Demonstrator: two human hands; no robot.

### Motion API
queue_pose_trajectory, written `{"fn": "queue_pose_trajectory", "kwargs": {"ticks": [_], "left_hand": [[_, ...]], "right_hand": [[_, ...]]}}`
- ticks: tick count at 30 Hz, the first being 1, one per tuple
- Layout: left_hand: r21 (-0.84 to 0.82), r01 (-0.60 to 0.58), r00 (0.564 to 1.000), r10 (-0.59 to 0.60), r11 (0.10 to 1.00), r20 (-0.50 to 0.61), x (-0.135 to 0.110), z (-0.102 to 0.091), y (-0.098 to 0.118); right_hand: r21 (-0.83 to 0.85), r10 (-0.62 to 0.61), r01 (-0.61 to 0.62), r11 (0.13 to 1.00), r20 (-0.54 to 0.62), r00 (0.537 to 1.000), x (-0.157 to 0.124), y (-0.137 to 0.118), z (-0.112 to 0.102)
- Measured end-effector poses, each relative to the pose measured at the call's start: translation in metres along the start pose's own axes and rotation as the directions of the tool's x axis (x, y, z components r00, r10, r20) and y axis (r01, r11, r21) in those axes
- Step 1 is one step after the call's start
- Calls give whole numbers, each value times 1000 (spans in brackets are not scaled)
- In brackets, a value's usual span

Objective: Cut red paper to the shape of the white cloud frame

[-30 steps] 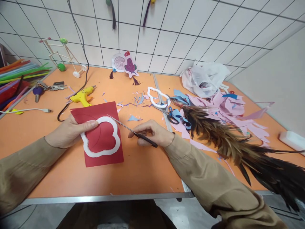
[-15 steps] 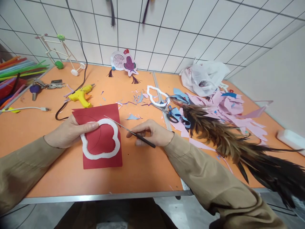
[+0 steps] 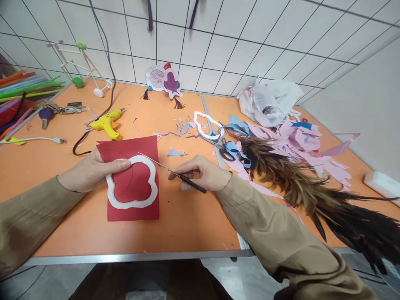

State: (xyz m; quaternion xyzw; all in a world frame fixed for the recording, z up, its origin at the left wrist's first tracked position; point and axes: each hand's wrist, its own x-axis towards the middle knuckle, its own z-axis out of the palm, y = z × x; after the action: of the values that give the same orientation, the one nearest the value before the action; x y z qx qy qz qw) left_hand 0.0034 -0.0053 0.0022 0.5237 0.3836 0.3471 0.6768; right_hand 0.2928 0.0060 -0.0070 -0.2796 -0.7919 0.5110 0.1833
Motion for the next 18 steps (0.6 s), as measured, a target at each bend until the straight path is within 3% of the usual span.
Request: {"fn": "queue_pose_trajectory", "kwargs": {"ticks": [18], "left_hand": [[-14,13,1000,-13,1000,6,-1,1,1]], "right_hand": [[-29,57,-55,998,37,998,-2,-4,-6]]}}
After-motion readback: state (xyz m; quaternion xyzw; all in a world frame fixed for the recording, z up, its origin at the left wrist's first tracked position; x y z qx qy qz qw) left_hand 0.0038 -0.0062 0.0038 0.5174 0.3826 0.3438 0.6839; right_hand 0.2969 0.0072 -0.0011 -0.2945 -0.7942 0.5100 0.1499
